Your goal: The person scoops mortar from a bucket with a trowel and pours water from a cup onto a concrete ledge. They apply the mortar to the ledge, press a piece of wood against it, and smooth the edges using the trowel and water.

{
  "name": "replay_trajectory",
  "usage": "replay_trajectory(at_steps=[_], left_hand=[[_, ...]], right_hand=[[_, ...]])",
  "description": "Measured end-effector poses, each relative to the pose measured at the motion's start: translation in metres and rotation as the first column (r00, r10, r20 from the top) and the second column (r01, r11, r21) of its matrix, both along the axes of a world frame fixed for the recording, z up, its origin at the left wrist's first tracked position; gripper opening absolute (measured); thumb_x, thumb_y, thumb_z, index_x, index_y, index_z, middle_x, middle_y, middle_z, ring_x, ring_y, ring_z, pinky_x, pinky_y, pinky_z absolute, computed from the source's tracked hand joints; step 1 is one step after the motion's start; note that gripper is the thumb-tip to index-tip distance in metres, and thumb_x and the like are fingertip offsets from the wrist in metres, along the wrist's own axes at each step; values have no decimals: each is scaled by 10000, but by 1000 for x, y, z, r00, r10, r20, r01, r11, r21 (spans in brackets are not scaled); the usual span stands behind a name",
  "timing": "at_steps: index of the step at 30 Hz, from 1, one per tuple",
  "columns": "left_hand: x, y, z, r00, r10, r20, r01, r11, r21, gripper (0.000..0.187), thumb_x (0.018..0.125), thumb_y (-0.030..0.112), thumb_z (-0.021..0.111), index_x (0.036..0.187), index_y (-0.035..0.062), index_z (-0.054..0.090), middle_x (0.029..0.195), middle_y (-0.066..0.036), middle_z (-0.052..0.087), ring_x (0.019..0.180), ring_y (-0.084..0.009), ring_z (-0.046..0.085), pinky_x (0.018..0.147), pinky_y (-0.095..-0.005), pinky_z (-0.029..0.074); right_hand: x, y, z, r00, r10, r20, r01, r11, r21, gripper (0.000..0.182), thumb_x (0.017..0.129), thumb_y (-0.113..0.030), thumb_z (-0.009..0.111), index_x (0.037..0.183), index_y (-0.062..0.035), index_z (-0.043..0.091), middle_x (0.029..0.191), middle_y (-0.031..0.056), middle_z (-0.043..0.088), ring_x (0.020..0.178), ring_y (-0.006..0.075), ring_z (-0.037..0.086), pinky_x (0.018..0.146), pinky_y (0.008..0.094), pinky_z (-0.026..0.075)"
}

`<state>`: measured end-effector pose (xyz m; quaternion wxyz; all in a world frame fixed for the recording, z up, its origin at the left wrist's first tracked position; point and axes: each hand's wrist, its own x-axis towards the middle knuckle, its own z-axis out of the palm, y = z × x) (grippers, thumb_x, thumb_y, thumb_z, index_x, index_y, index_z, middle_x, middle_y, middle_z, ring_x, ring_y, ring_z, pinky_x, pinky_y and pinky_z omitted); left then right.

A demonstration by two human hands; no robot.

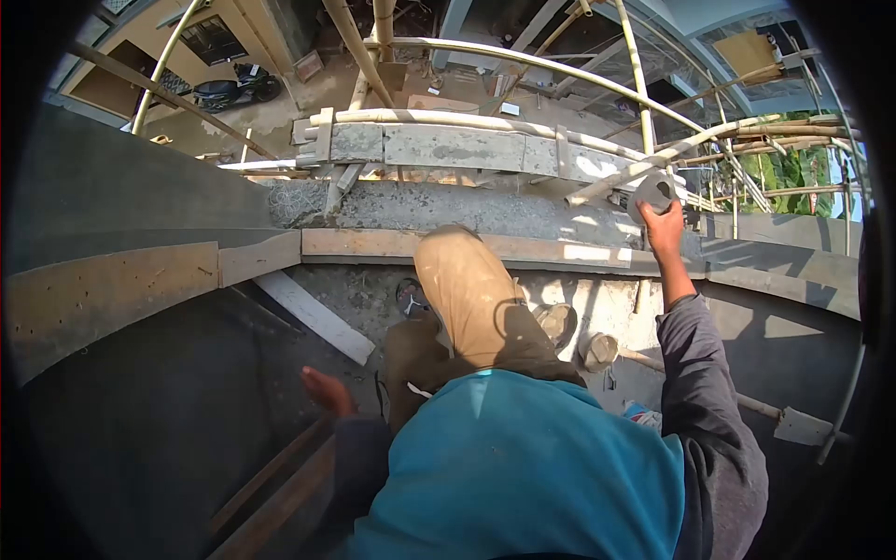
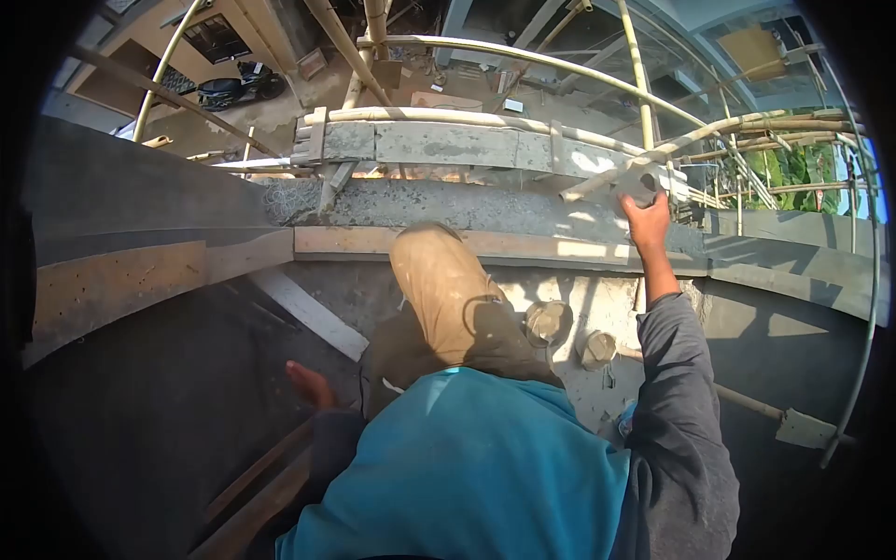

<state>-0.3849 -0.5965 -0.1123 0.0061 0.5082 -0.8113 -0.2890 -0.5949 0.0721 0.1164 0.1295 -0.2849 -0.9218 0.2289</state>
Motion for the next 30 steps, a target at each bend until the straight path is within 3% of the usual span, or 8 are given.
replay_trajectory(at_steps=[4,6,10,15,17,19,21,30], left_hand=[[84,59,-34,891,-453,42,386,800,459,655,1041,504,298,1251,-57,563,1258,-314,565,1159,-457,536,975,-495,412],[98,62,-40,893,-448,51,289,655,698,678,1033,525,308,1280,-61,543,1279,-302,561,1175,-430,540,989,-471,411],[75,46,-37,890,-430,153,54,432,900,733,1019,569,329,1337,-69,503,1322,-278,553,1206,-377,549,1017,-423,410],[36,80,-95,763,-623,173,47,321,946,775,988,589,420,1403,-66,444,1384,-257,525,1246,-339,544,1040,-390,410],[22,110,-106,669,-726,160,64,271,961,786,968,576,495,1427,-57,414,1414,-254,503,1264,-341,532,1042,-392,411],[-13,159,-44,184,-963,194,589,267,763,784,904,514,646,1386,-67,436,1360,-263,539,1243,-370,541,1023,-409,419],[-16,188,-40,191,-973,131,585,219,781,779,851,434,737,1349,-86,440,1297,-275,566,1218,-408,545,1009,-432,421],[33,231,-73,36,-896,442,803,289,521,956,837,549,694,1475,-54,315,1416,-323,452,1308,-448,461,1096,-455,366]], right_hand=[[-109,-53,31,878,252,-407,-402,851,-338,586,789,-194,818,1276,-14,545,1153,94,653,1037,182,626,934,317,485],[-117,-96,31,827,264,-496,-487,778,-397,554,783,-251,828,1202,20,588,1062,96,691,971,159,647,871,292,506],[-44,-125,5,924,288,-251,-380,764,-522,632,763,-296,842,1244,13,571,1112,114,675,994,192,636,891,315,502],[121,-28,-84,998,-61,-4,41,730,-682,610,791,-189,809,1302,-2,531,1139,96,654,1043,193,628,916,340,503],[207,9,-111,925,-359,126,323,564,-760,561,799,-176,794,1279,-25,546,1163,94,643,1045,188,625,889,345,512],[289,31,-131,812,-540,221,496,439,-749,569,793,-209,790,1275,-52,531,1173,82,631,980,186,635,818,349,524],[361,43,-140,600,-724,342,734,328,-595,619,777,-267,791,1295,-87,504,1143,59,629,936,192,632,757,349,521],[587,130,-305,214,-819,532,817,-148,-557,656,765,-365,786,1292,-123,479,1220,86,580,1048,231,595,820,409,489]])
